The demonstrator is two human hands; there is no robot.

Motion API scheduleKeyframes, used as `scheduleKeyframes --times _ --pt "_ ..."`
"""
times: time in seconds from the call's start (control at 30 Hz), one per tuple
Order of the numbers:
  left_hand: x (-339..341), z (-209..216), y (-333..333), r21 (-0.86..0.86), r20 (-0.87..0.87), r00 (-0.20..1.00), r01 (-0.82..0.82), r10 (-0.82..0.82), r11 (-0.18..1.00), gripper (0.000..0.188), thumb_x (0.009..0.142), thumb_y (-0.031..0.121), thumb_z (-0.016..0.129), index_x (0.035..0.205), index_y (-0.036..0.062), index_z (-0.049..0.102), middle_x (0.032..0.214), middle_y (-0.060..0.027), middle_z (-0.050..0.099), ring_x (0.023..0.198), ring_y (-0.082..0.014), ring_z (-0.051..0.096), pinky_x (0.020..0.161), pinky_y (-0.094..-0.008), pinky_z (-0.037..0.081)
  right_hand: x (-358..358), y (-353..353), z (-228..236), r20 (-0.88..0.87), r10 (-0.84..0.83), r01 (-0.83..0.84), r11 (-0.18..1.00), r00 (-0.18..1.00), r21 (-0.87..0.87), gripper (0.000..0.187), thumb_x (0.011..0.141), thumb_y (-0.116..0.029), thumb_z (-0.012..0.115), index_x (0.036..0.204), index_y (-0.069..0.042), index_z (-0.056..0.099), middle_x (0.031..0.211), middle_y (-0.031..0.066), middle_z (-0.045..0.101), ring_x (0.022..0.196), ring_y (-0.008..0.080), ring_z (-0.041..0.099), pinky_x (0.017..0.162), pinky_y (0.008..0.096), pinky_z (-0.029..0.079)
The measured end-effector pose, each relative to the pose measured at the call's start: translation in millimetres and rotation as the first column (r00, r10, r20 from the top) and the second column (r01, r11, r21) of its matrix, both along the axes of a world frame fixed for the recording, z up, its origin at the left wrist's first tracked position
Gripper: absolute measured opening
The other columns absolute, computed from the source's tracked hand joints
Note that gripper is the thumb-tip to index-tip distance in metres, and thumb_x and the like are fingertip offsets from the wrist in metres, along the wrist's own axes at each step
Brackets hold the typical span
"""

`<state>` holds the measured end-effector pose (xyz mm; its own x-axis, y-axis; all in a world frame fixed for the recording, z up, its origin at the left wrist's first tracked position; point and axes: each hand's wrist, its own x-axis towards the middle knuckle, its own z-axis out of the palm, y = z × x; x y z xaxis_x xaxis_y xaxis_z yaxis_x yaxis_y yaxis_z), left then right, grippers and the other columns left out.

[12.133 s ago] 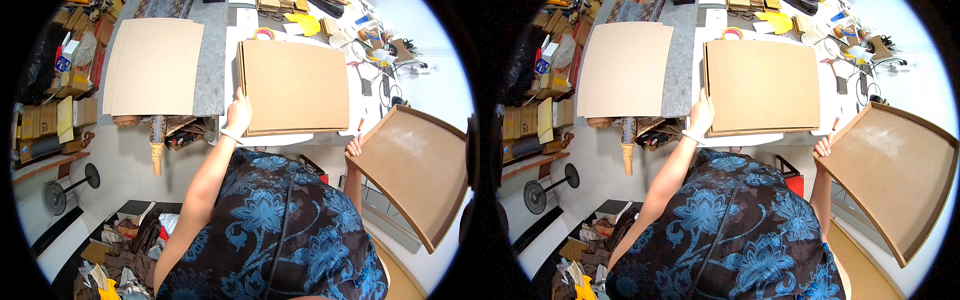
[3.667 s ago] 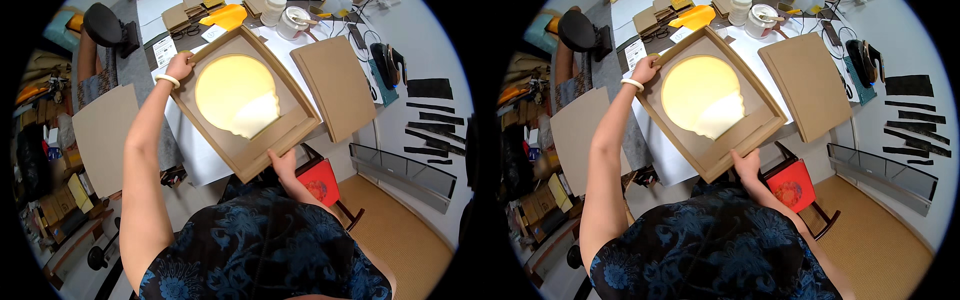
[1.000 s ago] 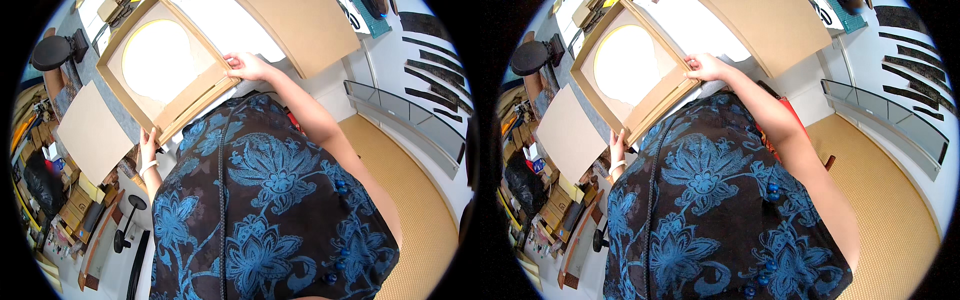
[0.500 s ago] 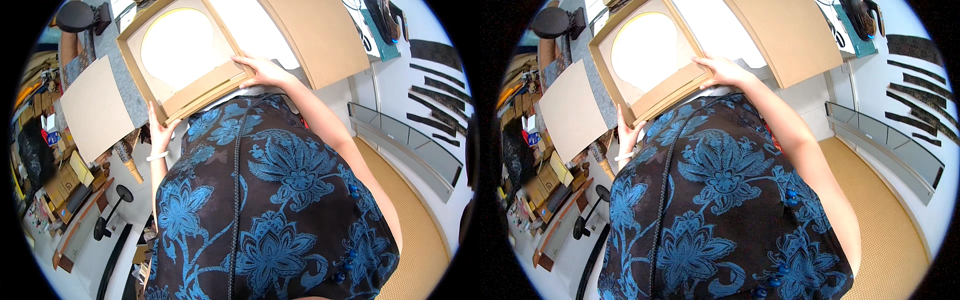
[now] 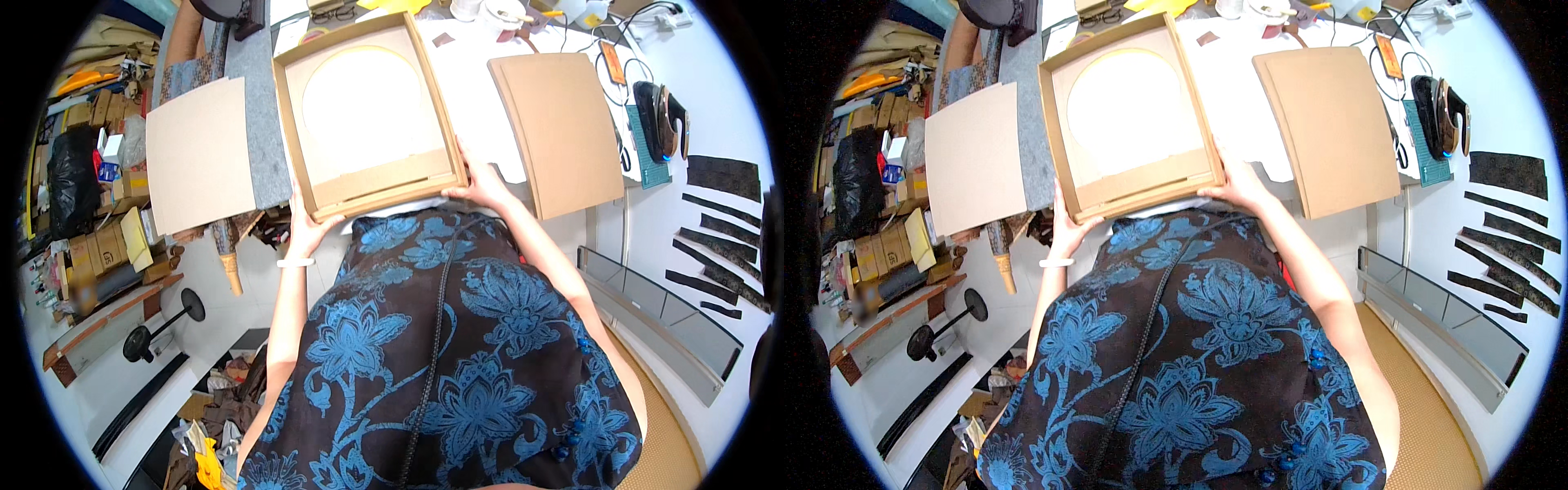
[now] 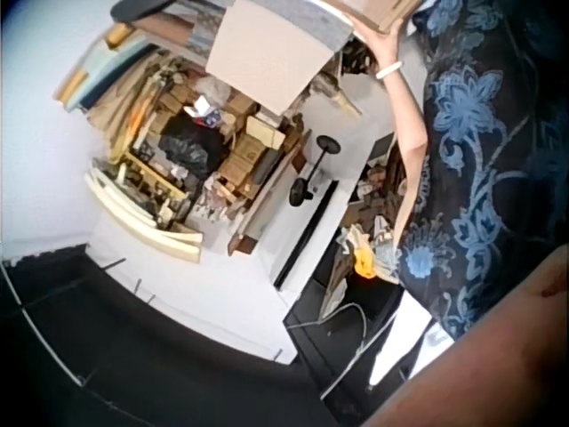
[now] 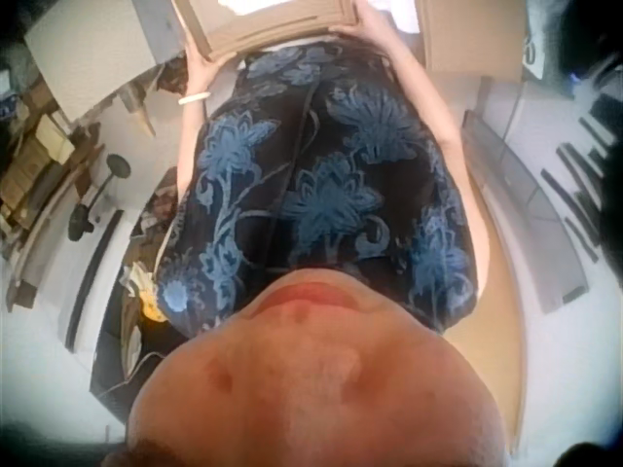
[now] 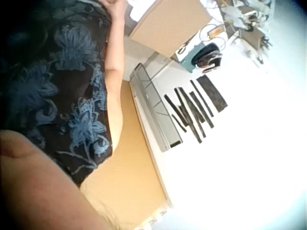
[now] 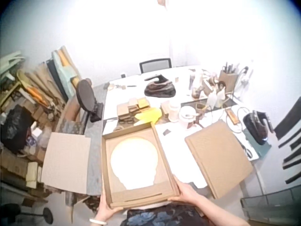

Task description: The person assembles a cushion by placing a circular foam insert into a cardboard frame and covering it with a patterned fabric. They then handle a large roll of brown material and a long cylindrical cushion, moving them around the workspace.

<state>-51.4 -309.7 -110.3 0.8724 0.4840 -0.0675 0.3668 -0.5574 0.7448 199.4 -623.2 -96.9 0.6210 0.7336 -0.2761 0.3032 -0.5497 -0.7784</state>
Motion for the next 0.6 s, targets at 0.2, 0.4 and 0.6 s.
scheduleKeyframes --times 0.2,0.4,0.6 --pt "-17 -25 -6 -0.103 0.057 0.996 -0.069 0.075 0.992 0.135 0.064 0.029 0.093 0.158 0.0039 -0.001 0.159 -0.0248 0.017 0.144 -0.0370 0.028 0.119 -0.0450 0.027 -14 -29 -28 -0.061 -0.266 0.272 0.939 0.962 0.210 0.097 0.078 -0.034 0.084 0.152 -0.002 0.030 0.141 0.0213 0.052 0.131 0.0313 0.051 0.109 0.0406 0.041" --pt "-9 -9 -9 -0.234 0.024 0.994 -0.097 0.106 0.967 0.122 0.076 0.024 0.085 0.159 0.0088 -0.004 0.162 -0.0234 0.013 0.148 -0.0347 0.021 0.119 -0.0426 0.025 7 -111 -78 -0.201 -0.672 0.700 0.703 0.712 0.127 0.040 0.091 -0.023 0.071 0.122 0.000 0.061 0.111 0.0156 0.068 0.106 0.0247 0.065 0.093 0.0375 0.052" --pt "-12 -19 -13 -0.133 0.005 0.983 -0.182 0.184 0.974 0.110 0.083 0.022 0.079 0.159 0.0066 0.001 0.162 -0.0233 0.015 0.148 -0.0333 0.022 0.118 -0.0405 0.024 43 -202 -113 0.543 -0.839 0.972 0.138 0.013 0.190 0.047 0.083 -0.025 0.072 0.120 -0.002 0.057 0.119 0.0194 0.061 0.108 0.0340 0.059 0.093 0.0432 0.049"
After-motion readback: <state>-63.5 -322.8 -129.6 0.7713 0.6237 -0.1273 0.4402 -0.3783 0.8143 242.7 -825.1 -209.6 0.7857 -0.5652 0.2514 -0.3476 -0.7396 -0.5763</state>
